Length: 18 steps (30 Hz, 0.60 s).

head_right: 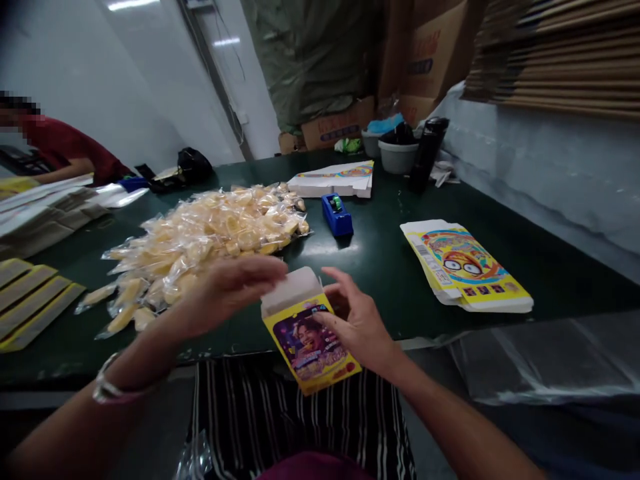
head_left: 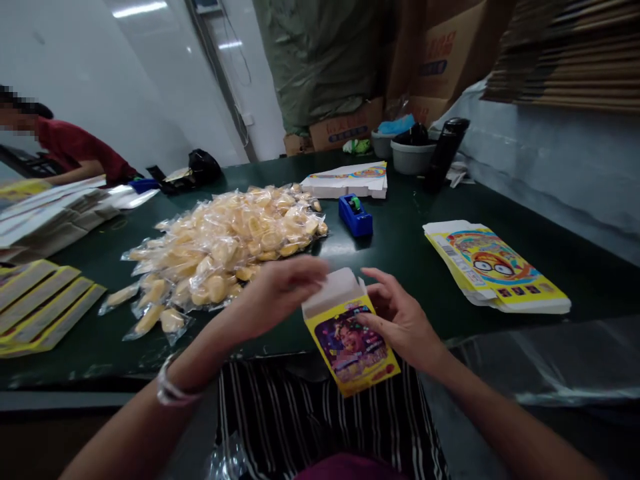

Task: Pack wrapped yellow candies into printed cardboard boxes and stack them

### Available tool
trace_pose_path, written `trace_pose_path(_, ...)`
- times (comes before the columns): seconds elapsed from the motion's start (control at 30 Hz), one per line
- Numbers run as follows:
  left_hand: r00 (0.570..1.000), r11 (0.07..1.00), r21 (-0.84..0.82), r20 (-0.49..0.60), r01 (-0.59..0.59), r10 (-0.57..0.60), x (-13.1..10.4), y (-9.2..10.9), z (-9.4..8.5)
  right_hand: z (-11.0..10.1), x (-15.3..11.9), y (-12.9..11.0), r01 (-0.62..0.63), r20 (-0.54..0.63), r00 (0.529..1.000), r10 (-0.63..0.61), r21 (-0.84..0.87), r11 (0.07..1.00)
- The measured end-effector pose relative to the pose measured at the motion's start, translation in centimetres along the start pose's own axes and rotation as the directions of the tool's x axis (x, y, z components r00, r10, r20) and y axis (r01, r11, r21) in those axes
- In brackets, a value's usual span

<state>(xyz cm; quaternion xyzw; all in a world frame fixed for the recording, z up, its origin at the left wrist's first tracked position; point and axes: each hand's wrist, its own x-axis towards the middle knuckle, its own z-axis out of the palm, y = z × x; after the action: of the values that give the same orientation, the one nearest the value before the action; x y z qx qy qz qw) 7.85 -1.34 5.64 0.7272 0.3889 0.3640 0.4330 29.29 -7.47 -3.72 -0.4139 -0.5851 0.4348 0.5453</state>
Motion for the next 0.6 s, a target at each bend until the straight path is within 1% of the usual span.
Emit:
trace_pose_path(0.03, 0.984, 1.0, -0.01, -0.18, -0.002, 0.0, -1.4, -0.4, -0.1, 0.7, -0.7, 0.5, -0.029, -0.08, 0.996, 0.036, 0.082, 0.996)
trace_pose_path(0.07, 0.961, 0.999, -0.047, -0.274, 0.029, -0.04, -3.0, -1.1, 0.0, 1.4, -1.4, 0.9, -0.048, -0.141, 0.988, 0.069, 0.147, 0.988)
trace_pose_path(0.1, 0.948, 0.991, -0.111, -0.3, 0.072, -0.103, -4.7, -2.1, 0.4, 2.1, -2.1, 1.2, -0.056, -0.187, 0.978, 0.093, 0.192, 0.98)
trace_pose_path(0.13, 0.942, 0.969, -0.217, -0.283, 0.122, -0.182, -6.3, -3.2, 1.1, 2.9, -2.9, 1.4, -0.058, -0.222, 0.969, 0.107, 0.215, 0.975)
trace_pose_path(0.17, 0.936, 0.928, -0.332, -0.242, 0.167, -0.255, -7.9, -4.3, 2.1, 3.6, -3.6, 1.5, -0.059, -0.249, 0.962, 0.116, 0.223, 0.973)
trace_pose_path(0.2, 0.924, 0.888, -0.418, -0.229, 0.191, -0.306, -9.4, -5.4, 3.1, 4.2, -4.4, 1.5, -0.064, -0.265, 0.956, 0.123, 0.22, 0.973)
trace_pose_path(0.27, 0.899, 0.827, -0.524, -0.234, 0.205, -0.371, -12.0, -7.0, 4.9, 5.3, -6.0, 1.6, -0.099, -0.273, 0.949, 0.156, 0.211, 0.972)
trace_pose_path(0.33, 0.884, 0.796, -0.559, -0.22, 0.231, -0.412, -14.1, -7.9, 5.9, 5.9, -7.9, 1.8, -0.182, -0.24, 0.943, 0.232, 0.212, 0.96)
trace_pose_path(0.37, 0.883, 0.782, -0.565, -0.184, 0.265, -0.432, -15.0, -8.2, 6.1, 6.1, -8.9, 1.9, -0.233, -0.209, 0.938, 0.278, 0.217, 0.948)
trace_pose_path(0.43, 0.866, 0.752, -0.558, -0.113, 0.35, -0.487, -16.7, -8.8, 5.9, 6.2, -10.8, 2.1, -0.33, -0.134, 0.922, 0.364, 0.221, 0.918)
trace_pose_path(0.47, 0.851, 0.744, -0.546, -0.1, 0.385, -0.515, -17.5, -9.0, 5.7, 6.2, -11.5, 2.2, -0.367, -0.098, 0.914, 0.394, 0.217, 0.905)
trace_pose_path(0.53, 0.83, 0.754, -0.513, -0.132, 0.411, -0.542, -18.7, -9.4, 5.5, 6.1, -12.6, 2.2, -0.387, -0.064, 0.913, 0.403, 0.173, 0.906)
trace_pose_path(0.6, 0.823, 0.788, -0.472, -0.197, 0.397, -0.532, -19.3, -9.5, 5.5, 6.0, -12.8, 2.1, -0.341, -0.086, 0.934, 0.346, 0.068, 0.938)
